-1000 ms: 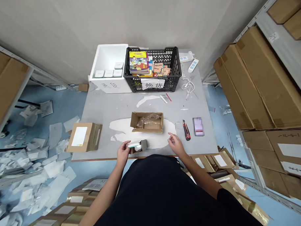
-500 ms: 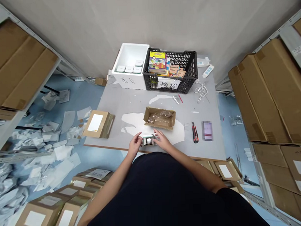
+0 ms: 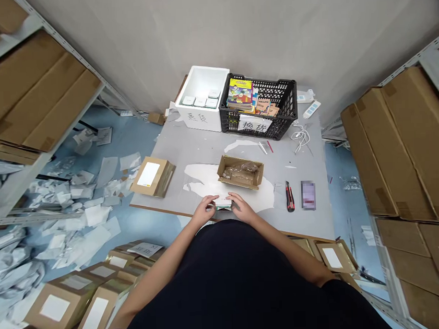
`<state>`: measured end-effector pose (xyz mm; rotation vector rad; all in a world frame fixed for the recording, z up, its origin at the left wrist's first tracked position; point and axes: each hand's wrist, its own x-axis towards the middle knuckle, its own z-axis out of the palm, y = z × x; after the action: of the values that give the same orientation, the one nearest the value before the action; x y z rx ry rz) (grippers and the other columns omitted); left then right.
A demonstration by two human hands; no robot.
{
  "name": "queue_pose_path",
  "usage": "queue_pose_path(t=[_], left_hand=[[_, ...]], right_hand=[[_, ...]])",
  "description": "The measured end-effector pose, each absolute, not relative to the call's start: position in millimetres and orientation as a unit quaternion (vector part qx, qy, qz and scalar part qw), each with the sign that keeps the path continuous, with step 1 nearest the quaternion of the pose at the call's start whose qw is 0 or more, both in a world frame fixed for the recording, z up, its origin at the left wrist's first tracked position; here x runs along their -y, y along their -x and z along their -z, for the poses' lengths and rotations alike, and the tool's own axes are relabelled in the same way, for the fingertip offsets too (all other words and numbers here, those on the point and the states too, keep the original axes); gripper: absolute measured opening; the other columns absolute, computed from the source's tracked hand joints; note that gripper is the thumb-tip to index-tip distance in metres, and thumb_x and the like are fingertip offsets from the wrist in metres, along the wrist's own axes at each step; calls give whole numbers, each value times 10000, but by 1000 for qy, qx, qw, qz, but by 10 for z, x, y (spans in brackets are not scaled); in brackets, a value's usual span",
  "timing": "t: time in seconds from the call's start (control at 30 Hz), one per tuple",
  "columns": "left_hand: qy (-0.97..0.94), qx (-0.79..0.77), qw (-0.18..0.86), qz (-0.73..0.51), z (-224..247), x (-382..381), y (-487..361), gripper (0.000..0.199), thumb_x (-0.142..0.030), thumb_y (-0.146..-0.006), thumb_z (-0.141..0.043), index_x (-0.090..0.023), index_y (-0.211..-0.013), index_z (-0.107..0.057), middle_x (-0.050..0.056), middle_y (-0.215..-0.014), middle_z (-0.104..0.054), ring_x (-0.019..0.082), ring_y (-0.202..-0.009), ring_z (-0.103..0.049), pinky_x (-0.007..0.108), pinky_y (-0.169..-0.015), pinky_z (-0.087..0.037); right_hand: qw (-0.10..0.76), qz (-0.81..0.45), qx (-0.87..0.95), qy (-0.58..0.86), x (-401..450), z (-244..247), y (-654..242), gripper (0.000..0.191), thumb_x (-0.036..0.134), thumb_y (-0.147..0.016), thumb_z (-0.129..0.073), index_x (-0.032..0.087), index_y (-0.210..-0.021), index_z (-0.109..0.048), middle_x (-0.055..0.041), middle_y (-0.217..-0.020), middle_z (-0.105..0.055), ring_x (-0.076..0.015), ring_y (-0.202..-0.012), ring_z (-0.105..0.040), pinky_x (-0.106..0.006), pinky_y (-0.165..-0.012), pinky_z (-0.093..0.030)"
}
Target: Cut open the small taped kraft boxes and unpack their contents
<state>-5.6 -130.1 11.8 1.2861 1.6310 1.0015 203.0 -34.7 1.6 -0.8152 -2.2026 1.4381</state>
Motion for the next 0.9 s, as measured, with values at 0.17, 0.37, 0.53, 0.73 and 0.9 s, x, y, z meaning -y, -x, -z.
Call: queue_pose_path(t=[0.17, 0.37, 0.53, 0.73, 0.9], left_hand=[[-548, -634, 393, -379, -82, 1415, 75, 391, -311, -832, -627, -259, -1220, -614, 85, -1294, -508, 211, -1147, -564, 371, -911, -549], [-563, -646, 351, -379, 30, 1406, 26, 292, -329, -874, -583, -243, -1146, -645, 89, -1296, -513, 202, -1105, -591, 388, -914, -554], [-552, -649, 359, -381, 74, 1460, 22, 278, -349, -856, -599, -245, -1109, -650, 85, -1311, -504, 220, -1163, -562, 402, -923, -551], [-507, -643, 436, -373, 102, 1437, 82, 566, -291, -748, -703, -265, -1287, -533, 97, -1464, -392, 242, -1198, -540, 402, -934, -533], [-448, -626, 514, -378, 150, 1280, 119, 867, -228, -685, -720, -273, -1456, -328, 124, -1418, -453, 247, -1150, -566, 382, -872, -549]], right_hand=[[168, -533, 777, 289, 401, -8, -2095, 447, 239, -873, -553, 260, -1320, -541, -97, -1523, -358, -236, -1389, -367, -436, -1143, -299], [176, -519, 780, 300, 390, 84, -2036, 327, 281, -894, -570, 243, -1215, -619, -106, -1505, -378, -236, -1389, -367, -437, -1141, -301], [177, -537, 764, 310, 422, 150, -2002, 415, 257, -848, -615, 266, -1262, -586, -95, -1501, -383, -241, -1376, -384, -446, -1128, -321], [178, -641, 666, 338, 492, 326, -2022, 950, 282, -726, -734, 300, -1517, -207, -119, -1550, -289, -280, -1407, -328, -483, -1067, -403], [153, -624, 659, 390, 440, 422, -1940, 901, 230, -672, -752, 309, -1463, -327, -111, -1490, -375, -306, -1350, -407, -504, -1022, -447]])
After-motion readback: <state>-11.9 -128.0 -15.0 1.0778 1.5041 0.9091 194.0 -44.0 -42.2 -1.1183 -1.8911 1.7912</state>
